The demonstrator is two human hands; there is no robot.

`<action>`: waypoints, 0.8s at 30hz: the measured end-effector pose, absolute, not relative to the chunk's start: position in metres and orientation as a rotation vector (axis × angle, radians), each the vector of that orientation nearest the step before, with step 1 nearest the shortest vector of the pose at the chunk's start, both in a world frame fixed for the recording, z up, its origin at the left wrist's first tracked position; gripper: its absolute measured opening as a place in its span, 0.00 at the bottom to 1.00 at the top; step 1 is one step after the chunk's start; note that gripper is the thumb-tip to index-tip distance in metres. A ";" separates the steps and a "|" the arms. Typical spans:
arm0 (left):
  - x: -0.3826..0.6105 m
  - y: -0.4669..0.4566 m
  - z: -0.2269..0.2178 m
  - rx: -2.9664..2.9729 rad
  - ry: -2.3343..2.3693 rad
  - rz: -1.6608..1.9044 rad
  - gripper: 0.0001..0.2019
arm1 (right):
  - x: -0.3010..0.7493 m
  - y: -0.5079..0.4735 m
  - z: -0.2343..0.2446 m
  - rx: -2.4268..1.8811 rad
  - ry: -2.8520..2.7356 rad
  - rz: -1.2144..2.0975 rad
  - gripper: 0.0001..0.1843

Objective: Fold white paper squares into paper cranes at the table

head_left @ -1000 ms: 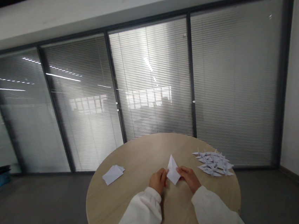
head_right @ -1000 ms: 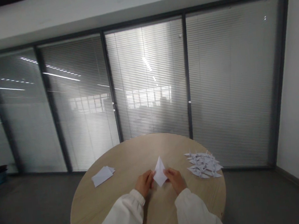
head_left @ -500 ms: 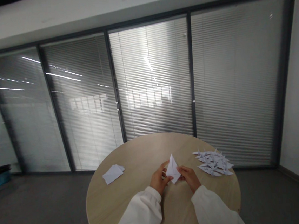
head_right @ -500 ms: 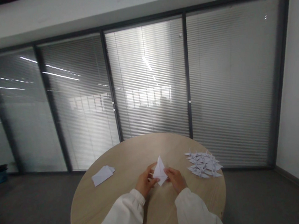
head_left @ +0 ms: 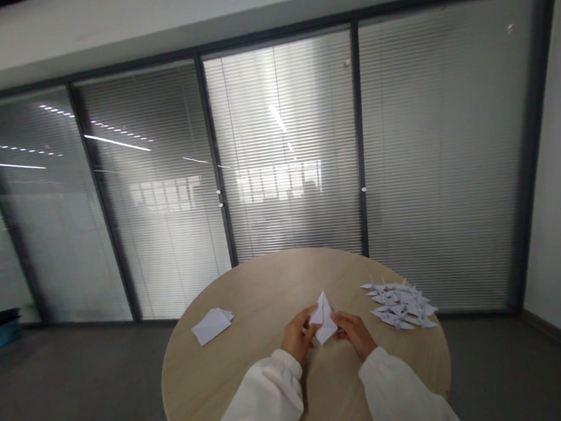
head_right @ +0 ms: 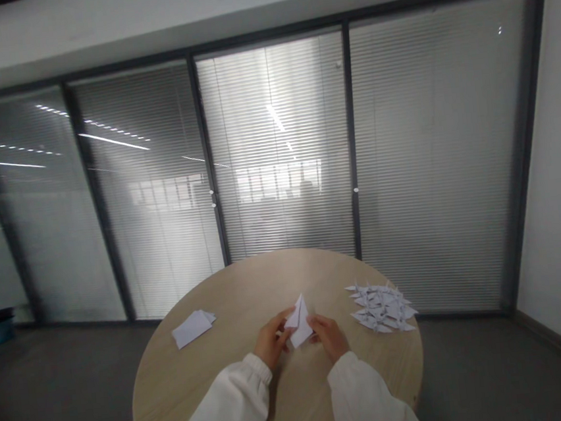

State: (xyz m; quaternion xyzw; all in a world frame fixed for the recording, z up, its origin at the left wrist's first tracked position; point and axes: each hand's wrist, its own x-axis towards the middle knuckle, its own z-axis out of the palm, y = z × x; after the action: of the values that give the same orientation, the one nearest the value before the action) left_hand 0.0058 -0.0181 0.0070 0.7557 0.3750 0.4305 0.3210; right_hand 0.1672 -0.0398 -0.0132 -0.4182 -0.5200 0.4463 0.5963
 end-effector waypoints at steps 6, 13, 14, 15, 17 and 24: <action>0.004 -0.023 0.011 2.011 1.003 1.115 0.21 | 0.167 -0.041 -0.012 -0.998 -1.239 1.021 0.22; 0.004 -0.025 0.017 1.918 1.056 1.127 0.22 | 0.166 -0.042 -0.010 -1.042 -1.326 0.915 0.21; 0.004 -0.024 0.016 1.872 1.049 1.131 0.22 | 0.166 -0.042 -0.011 -1.051 -1.338 0.901 0.21; 0.005 -0.022 0.014 1.819 1.037 1.134 0.22 | 0.166 -0.042 -0.011 -1.057 -1.353 0.885 0.21; 0.006 -0.018 0.011 1.711 1.001 1.132 0.23 | 0.166 -0.042 -0.012 -1.062 -1.393 0.844 0.21; 0.004 -0.009 0.006 1.539 0.925 1.109 0.24 | 0.165 -0.043 -0.014 -1.127 -1.487 0.743 0.19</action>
State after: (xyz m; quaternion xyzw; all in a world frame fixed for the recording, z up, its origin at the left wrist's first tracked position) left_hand 0.0041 -0.0086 0.0060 0.6345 0.3813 0.4571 0.4931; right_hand 0.1648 -0.0432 -0.0135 -0.4733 -0.6246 0.3121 0.5371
